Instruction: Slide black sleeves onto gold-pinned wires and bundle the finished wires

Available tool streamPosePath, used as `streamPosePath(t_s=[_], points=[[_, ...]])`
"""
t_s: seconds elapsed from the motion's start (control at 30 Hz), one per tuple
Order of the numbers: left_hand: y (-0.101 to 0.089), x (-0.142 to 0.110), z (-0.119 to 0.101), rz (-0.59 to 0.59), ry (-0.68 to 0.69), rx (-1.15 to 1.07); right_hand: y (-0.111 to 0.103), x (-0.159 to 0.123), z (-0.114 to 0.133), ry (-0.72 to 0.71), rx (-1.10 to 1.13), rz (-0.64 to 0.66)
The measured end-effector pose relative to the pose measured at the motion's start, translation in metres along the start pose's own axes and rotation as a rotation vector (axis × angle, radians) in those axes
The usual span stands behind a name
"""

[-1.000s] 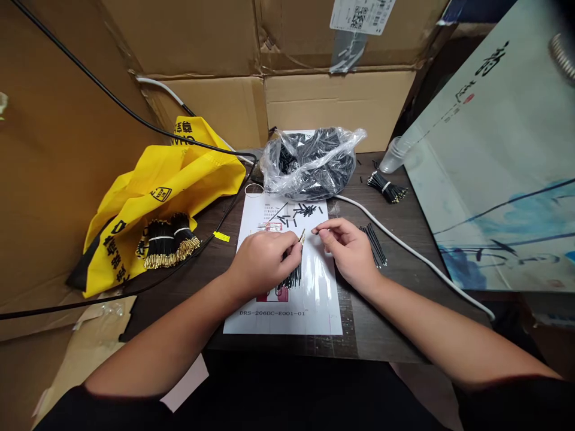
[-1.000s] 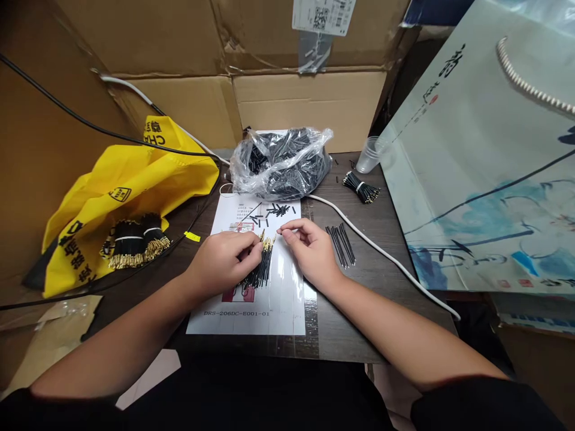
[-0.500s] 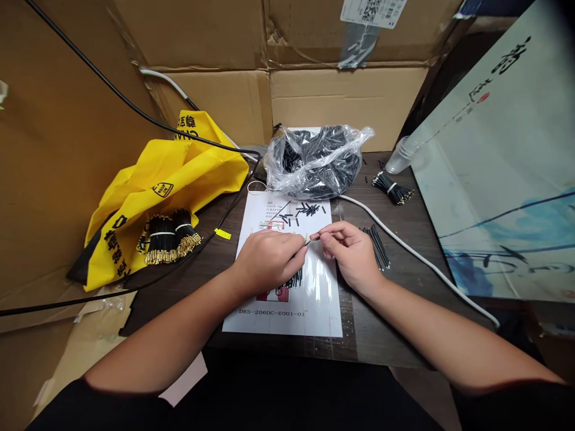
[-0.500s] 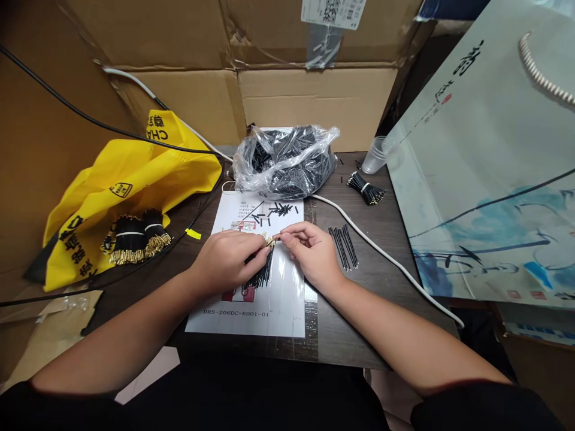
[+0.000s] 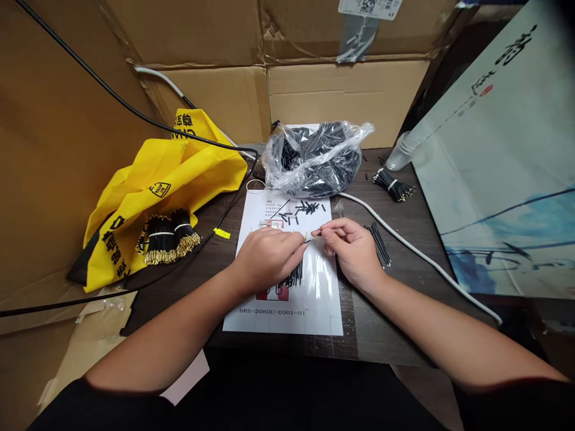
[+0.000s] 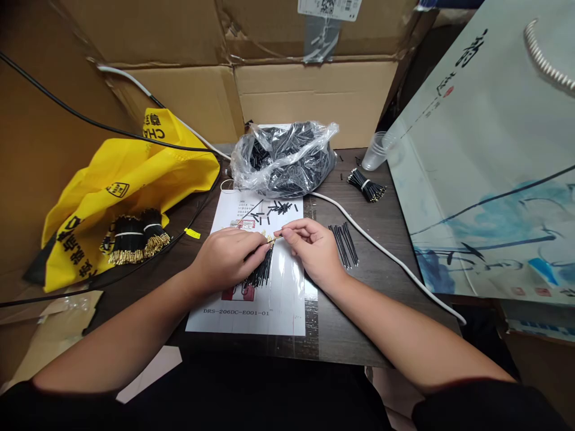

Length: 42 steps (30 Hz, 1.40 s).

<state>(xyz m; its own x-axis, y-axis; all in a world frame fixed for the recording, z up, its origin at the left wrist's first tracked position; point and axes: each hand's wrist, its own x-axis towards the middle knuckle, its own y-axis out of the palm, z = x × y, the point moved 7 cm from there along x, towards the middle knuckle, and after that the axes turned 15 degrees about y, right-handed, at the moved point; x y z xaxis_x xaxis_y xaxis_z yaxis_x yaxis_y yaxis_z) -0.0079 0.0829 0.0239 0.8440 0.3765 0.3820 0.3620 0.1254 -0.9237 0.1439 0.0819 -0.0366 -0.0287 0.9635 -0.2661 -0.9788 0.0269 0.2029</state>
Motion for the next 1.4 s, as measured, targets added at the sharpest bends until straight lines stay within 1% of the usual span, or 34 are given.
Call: streamPosePath(t_s=[0.23,0.77,0.97,1.27,1.4], points=[[-0.0041,-0.0011,0.0012,-0.057,0.001,-0.005,-0.0020,-0.0007,0.0010,-0.029,0.019,-0.021],[-0.0051,-0.0012,0.0034,-0.066,-0.037,-0.044,-0.0020,0.0006,0.0004,0.003,-0.001,-0.024],[-0.0050,0.0000,0.0020,-0.041,-0.037,-0.057,-0.0010,0.0003,0.0002,0.002,0.012,-0.005],[-0.0023,0.0004,0.0002,-0.007,-0.008,-0.043,-0.0009,-0.0028,0.0041,-0.011,-0.036,-0.043],[-0.0011,0.0002,0.0006,0.003,-0.012,-0.035,0.0005,-0.0035,0.0043,-0.015,-0.032,-0.021]])
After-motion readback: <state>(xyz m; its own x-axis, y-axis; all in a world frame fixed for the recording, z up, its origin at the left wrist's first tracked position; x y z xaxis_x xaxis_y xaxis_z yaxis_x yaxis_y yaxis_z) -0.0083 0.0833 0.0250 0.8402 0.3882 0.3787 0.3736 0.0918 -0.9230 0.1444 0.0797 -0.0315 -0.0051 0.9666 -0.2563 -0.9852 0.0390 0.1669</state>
